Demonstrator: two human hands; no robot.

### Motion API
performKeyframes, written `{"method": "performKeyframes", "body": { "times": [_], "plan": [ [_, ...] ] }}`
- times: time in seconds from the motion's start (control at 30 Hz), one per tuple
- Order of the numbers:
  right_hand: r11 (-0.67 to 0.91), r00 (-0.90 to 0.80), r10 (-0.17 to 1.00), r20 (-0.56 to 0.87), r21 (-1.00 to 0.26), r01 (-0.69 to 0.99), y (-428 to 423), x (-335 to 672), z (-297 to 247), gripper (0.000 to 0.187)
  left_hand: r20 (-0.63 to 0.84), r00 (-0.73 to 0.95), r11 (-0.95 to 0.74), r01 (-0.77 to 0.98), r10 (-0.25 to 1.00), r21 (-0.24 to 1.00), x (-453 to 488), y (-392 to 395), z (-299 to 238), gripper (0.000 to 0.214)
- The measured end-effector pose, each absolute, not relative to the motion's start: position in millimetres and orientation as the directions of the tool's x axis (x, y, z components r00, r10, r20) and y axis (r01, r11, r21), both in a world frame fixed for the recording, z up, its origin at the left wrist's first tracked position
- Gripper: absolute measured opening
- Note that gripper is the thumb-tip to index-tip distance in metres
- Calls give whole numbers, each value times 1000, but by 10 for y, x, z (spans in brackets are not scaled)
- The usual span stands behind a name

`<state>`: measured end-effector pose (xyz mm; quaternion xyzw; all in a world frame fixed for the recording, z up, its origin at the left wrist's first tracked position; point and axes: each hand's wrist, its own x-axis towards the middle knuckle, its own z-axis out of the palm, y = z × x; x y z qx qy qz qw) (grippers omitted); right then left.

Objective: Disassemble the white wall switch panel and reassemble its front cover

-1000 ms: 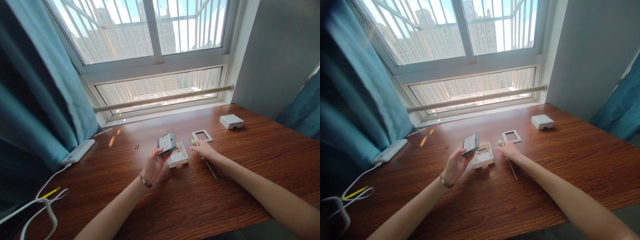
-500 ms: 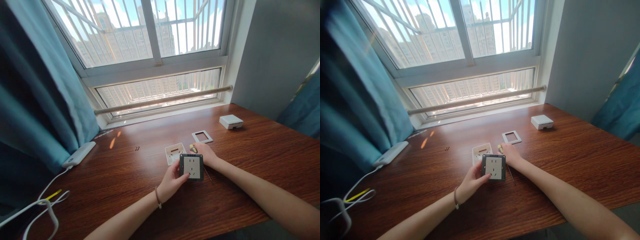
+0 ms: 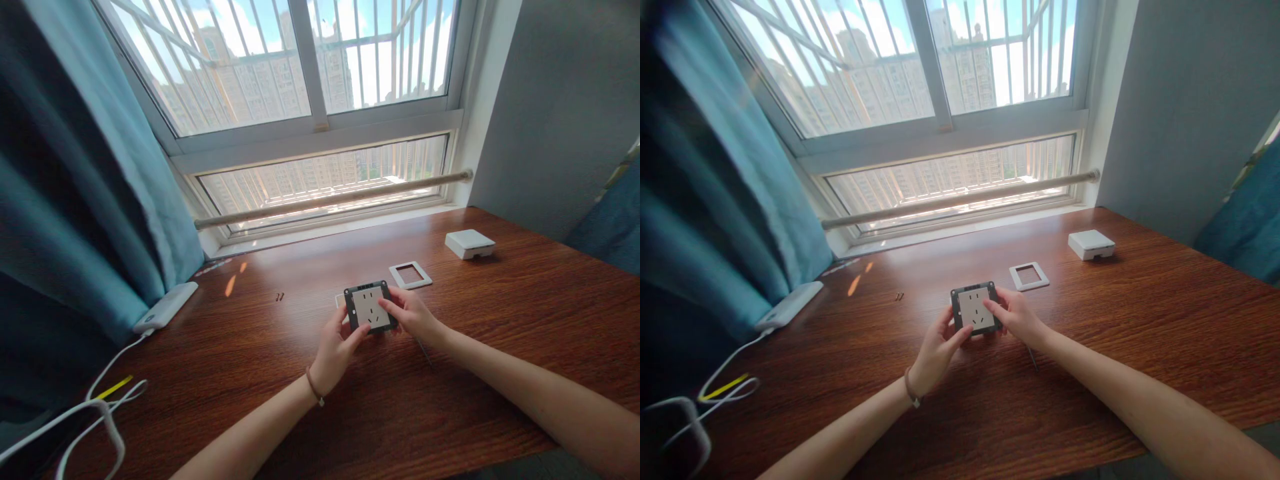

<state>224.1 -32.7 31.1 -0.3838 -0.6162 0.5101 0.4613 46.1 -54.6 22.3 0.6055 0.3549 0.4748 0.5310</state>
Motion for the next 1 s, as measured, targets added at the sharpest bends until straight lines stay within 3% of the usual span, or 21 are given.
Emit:
{"method": "performKeyframes", "body": {
  "times": [0.1, 0.2, 0.3, 0.4, 0.5, 0.57, 0.63, 0.7, 0.8, 0.93, 1.0],
  "plan": [
    [91, -178, 976, 123, -980, -178, -273, 2247, 310, 30, 337, 306, -394, 146, 890, 907, 393, -459, 194, 49],
    [-10, -126, 991, 41, -924, -383, -184, 2290, 312, 27, 452, 389, -590, 403, 803, 700, 347, -401, 126, 40],
    [-69, -132, 991, -9, -886, -459, -129, 2325, 306, 25, 412, 481, -631, 530, 774, 567, 343, -386, 73, 7],
    [-71, -125, 992, -12, -877, -475, -112, 2337, 309, 24, 408, 388, -563, 579, 826, 590, 315, -357, 136, 8],
    [-65, -116, 993, -7, -864, -500, -121, 2333, 335, 22, 413, 124, -422, 446, 902, 789, 154, -239, 332, 9],
    [-79, -149, 989, -7, -873, -482, -144, 2316, 344, 20, 366, -64, -347, 208, 928, 915, -71, -118, 469, 13],
    [-111, -211, 977, -24, -905, -411, -184, 2279, 323, 21, 282, -299, -323, -96, 912, 942, -393, 1, 545, 18],
    [-151, -282, 958, -62, -939, -308, -235, 2218, 266, 24, 187, -451, -317, -231, 873, 920, -785, 85, 530, 40],
    [-201, -367, 921, -131, -966, -162, -307, 2090, 161, 28, 63, -569, -290, -319, 820, 902, -1382, 120, 380, 54],
    [-234, -385, 897, -218, -972, 5, -348, 1909, 104, 22, -39, -557, -215, -383, 830, 899, -1904, 113, 199, 37],
    [-243, -370, 897, -243, -969, 49, -341, 1845, 98, 19, -25, -573, -228, -365, 819, 903, -2019, 159, 163, 45]
  ]
}}
